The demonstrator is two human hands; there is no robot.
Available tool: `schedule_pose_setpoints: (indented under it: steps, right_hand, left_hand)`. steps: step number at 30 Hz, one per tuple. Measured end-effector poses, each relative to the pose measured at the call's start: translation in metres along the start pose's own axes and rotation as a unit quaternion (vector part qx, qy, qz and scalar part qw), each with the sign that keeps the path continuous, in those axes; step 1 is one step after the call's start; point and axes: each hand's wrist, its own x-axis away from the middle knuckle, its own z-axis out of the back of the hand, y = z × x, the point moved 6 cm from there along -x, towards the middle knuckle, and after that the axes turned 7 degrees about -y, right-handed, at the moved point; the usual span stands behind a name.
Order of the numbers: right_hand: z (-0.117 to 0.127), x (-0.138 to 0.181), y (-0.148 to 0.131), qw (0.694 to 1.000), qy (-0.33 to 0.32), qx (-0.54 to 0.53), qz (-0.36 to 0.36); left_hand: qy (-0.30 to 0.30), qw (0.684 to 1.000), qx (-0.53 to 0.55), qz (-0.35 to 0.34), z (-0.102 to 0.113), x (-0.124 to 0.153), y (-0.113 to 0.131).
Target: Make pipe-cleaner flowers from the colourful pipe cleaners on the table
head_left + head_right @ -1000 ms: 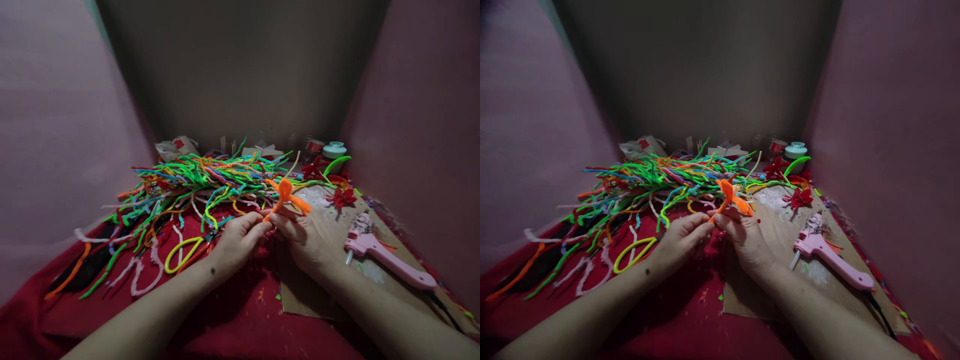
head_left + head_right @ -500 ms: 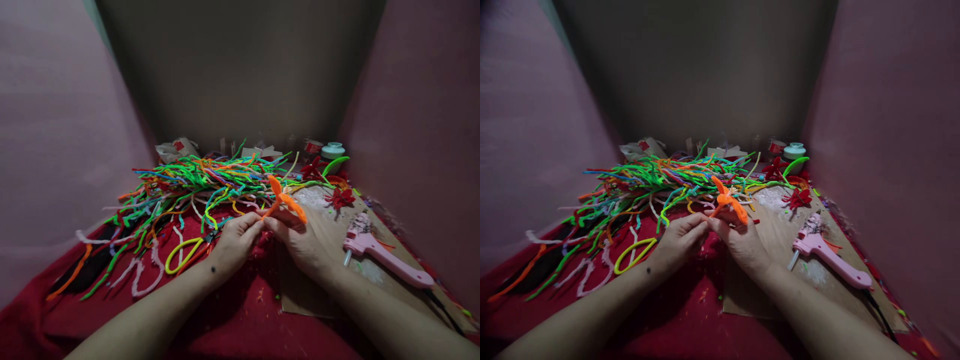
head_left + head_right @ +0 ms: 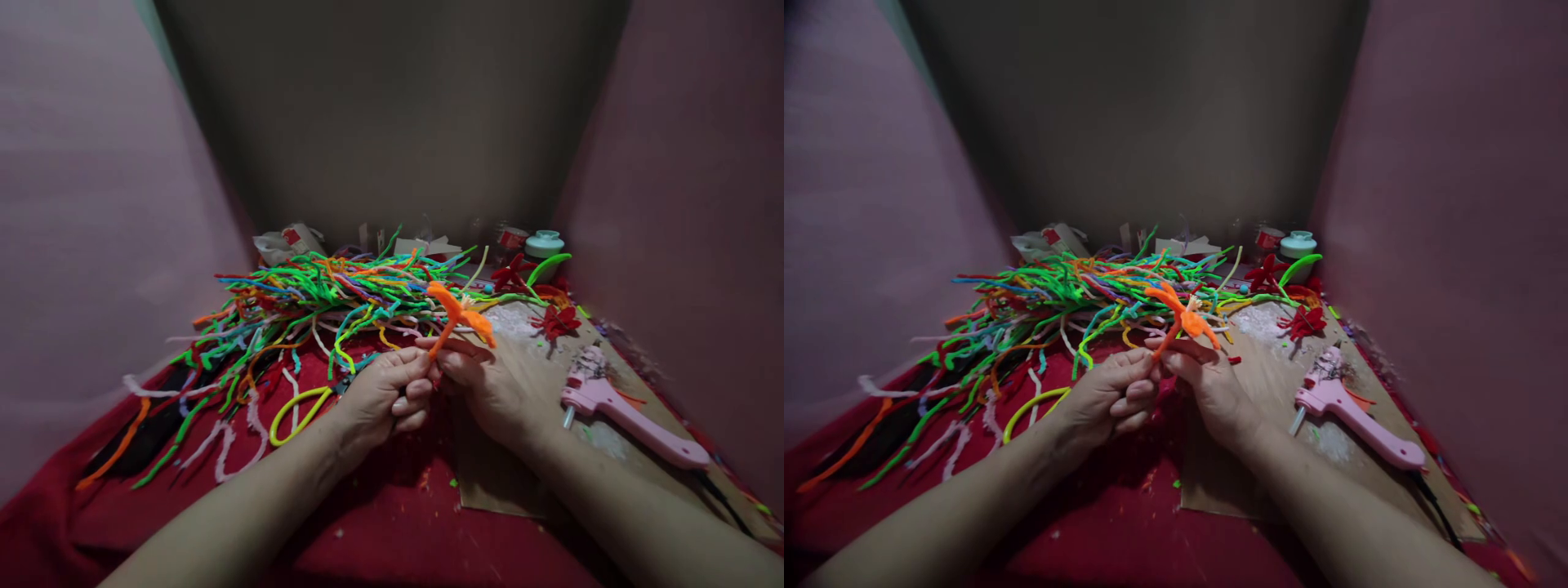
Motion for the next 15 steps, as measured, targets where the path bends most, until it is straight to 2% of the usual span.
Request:
schedule_pose_setpoints:
  steps: [4,8,10,12,13,15]
  right_hand:
    - [-0.001,-0.001,0.01,0.995,-0.042,-0.093,0.001]
    - [0.0,-0.001,0.011,0.995,-0.037,-0.096,-0.007]
    - [0.002,0.0,0.011,0.996,-0.018,-0.092,-0.007]
    - [0.002,0.0,0.009,0.996,-0.002,-0.093,-0.006]
    - [0.003,0.0,0.007,0.996,0.007,-0.085,0.0]
    - [0.005,0.001,0.001,0.999,0.027,-0.04,0.023]
  left_hand:
    - [-0.038,0.998,0.057,0.017,-0.001,-0.002,-0.004]
    - [-0.049,0.998,0.028,0.037,-0.002,-0.001,-0.005]
    - [-0.023,0.998,-0.041,0.029,-0.001,-0.001,-0.003]
    - [0.031,0.986,-0.163,-0.001,0.002,0.0,0.003]
    - [0.064,0.968,-0.24,-0.025,0.003,0.001,0.008]
    - [0.117,0.902,-0.407,-0.087,0.002,0.004,0.019]
